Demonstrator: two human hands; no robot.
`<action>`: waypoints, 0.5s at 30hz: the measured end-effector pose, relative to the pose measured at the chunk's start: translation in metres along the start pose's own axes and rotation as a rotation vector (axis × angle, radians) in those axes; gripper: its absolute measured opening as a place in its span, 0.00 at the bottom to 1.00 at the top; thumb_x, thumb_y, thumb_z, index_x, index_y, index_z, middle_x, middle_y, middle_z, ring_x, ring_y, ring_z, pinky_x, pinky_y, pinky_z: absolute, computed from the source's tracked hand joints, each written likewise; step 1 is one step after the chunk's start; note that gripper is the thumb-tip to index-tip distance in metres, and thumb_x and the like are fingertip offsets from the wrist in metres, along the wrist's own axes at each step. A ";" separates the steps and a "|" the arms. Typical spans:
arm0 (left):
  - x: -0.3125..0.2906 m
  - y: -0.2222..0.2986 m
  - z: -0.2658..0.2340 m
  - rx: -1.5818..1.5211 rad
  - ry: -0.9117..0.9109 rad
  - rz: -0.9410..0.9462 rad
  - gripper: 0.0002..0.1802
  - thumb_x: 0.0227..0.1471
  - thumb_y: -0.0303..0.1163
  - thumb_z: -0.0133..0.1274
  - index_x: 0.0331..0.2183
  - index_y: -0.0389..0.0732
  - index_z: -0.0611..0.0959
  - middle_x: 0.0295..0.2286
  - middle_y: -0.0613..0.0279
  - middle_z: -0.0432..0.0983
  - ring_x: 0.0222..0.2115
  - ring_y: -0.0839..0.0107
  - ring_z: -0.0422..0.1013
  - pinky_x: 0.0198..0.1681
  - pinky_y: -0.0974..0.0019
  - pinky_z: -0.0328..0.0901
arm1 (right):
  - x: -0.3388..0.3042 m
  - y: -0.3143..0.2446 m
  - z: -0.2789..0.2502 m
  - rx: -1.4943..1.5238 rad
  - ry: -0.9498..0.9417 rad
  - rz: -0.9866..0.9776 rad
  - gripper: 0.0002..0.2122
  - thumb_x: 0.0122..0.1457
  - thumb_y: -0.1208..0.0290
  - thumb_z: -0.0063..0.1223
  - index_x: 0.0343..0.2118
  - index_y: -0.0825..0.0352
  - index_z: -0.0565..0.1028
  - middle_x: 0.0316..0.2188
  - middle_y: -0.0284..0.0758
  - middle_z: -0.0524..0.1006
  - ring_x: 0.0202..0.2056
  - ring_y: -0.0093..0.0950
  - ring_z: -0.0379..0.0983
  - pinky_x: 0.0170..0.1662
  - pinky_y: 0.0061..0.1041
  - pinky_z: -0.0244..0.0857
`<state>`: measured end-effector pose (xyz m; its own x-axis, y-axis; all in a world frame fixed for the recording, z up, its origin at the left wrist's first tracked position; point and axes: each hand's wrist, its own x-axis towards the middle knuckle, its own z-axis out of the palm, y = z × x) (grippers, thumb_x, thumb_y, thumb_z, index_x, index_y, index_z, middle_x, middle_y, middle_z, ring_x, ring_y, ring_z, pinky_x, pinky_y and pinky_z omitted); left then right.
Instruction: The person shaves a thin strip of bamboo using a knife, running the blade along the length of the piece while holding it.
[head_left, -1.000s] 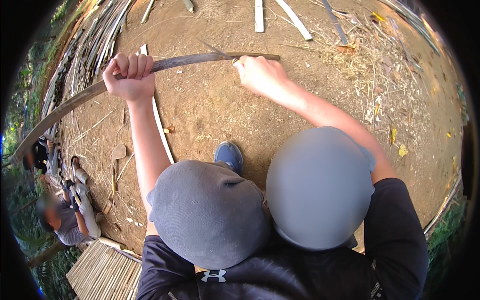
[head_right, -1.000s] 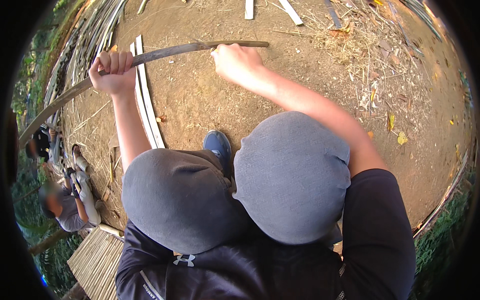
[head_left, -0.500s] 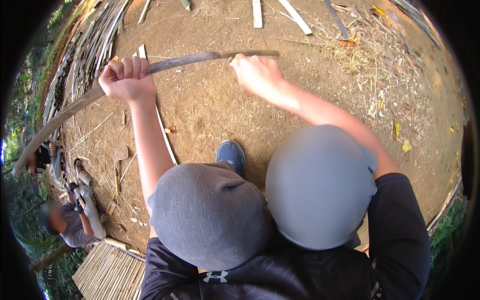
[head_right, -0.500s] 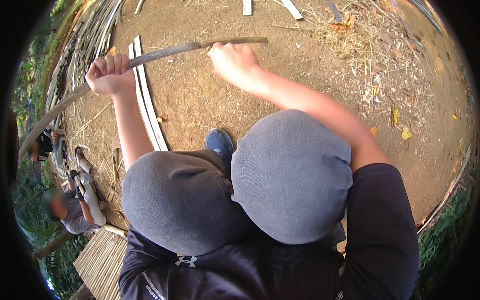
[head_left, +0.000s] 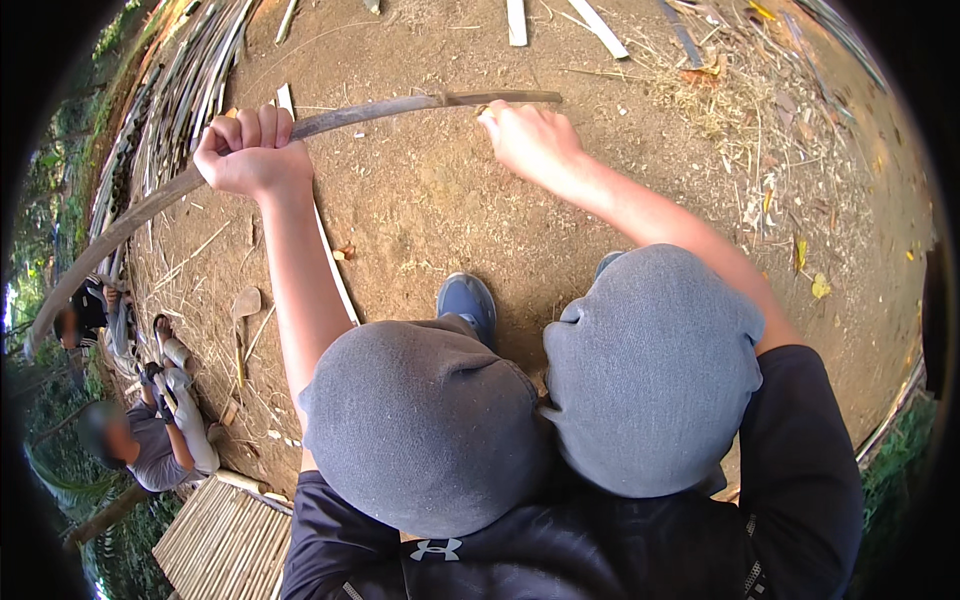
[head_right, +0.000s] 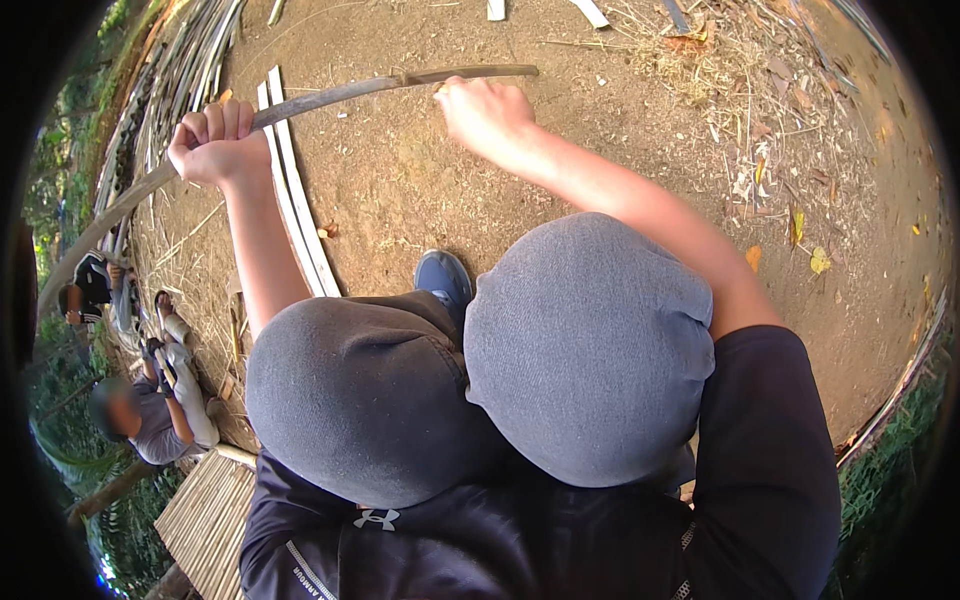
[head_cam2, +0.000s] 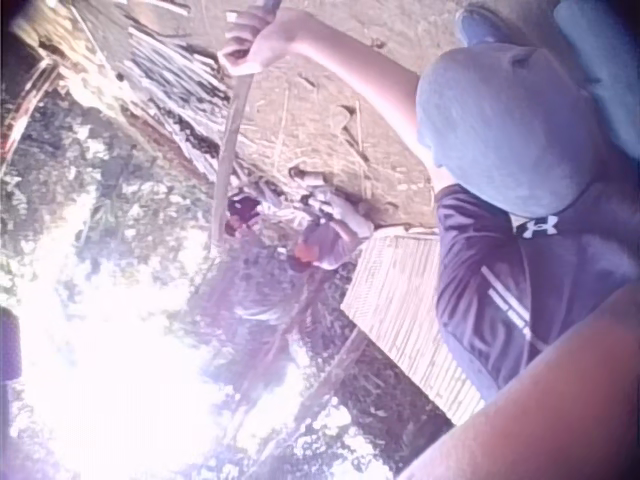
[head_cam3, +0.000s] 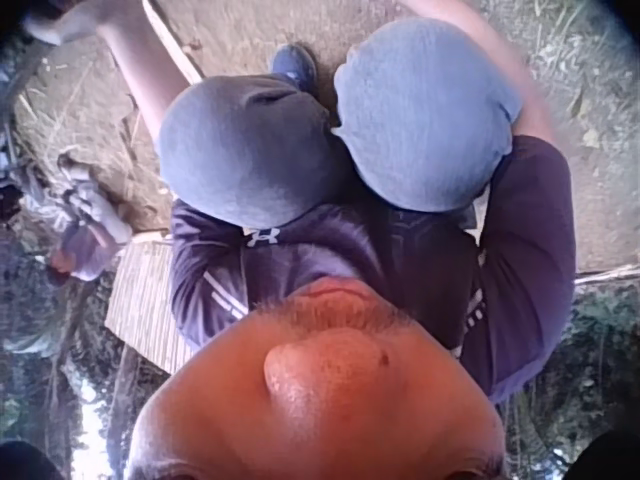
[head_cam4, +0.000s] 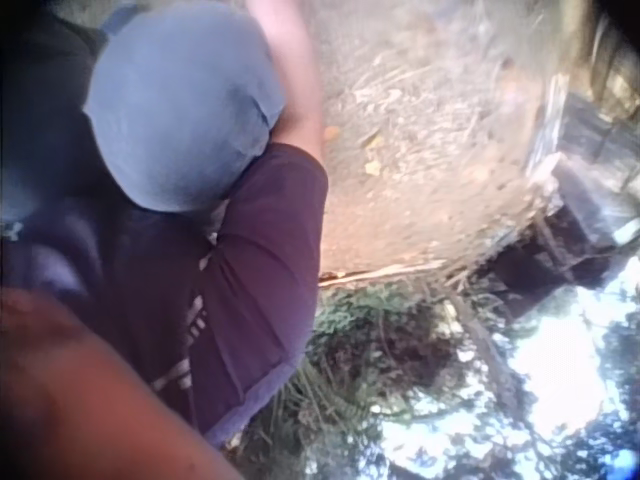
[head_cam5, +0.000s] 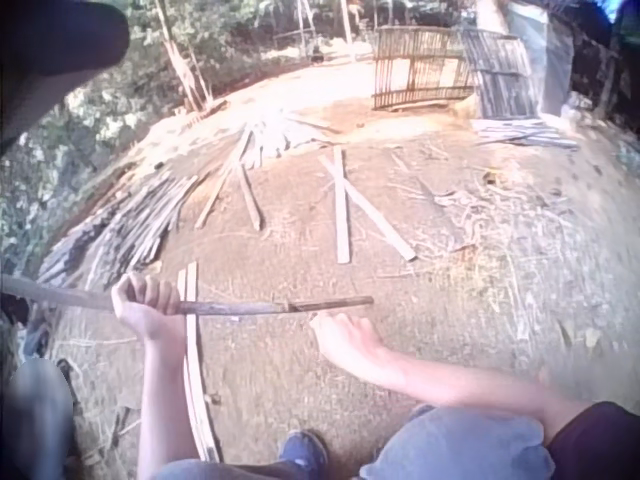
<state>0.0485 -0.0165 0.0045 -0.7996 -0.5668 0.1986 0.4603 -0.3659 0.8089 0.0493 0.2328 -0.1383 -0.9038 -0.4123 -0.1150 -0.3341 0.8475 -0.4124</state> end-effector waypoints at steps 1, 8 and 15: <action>0.001 -0.001 0.005 -0.007 -0.021 -0.004 0.18 0.53 0.40 0.32 0.14 0.50 0.52 0.10 0.72 0.43 0.13 0.76 0.37 0.18 0.67 0.37 | 0.012 0.012 0.001 -0.053 -0.015 0.035 0.18 0.72 0.62 0.33 0.42 0.72 0.74 0.16 0.29 0.70 0.11 0.16 0.60 0.09 0.20 0.55; 0.004 0.006 -0.011 -0.045 -0.216 -0.033 0.18 0.51 0.40 0.35 0.14 0.50 0.52 0.10 0.72 0.43 0.13 0.77 0.37 0.17 0.68 0.38 | 0.007 -0.010 -0.023 0.089 -0.031 0.030 0.17 0.71 0.61 0.35 0.42 0.68 0.75 0.19 0.32 0.74 0.14 0.21 0.67 0.15 0.24 0.62; 0.007 0.005 -0.013 -0.097 -0.303 -0.082 0.20 0.50 0.42 0.38 0.14 0.50 0.53 0.10 0.72 0.42 0.13 0.77 0.37 0.18 0.68 0.39 | 0.011 -0.012 -0.037 0.039 -0.060 0.063 0.18 0.71 0.60 0.34 0.41 0.68 0.76 0.24 0.37 0.79 0.19 0.25 0.75 0.18 0.26 0.69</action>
<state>0.0504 -0.0316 0.0031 -0.9072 -0.2924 0.3025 0.4126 -0.4780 0.7754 0.0338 0.2307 -0.1014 -0.9046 -0.3791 -0.1952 -0.2657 0.8593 -0.4371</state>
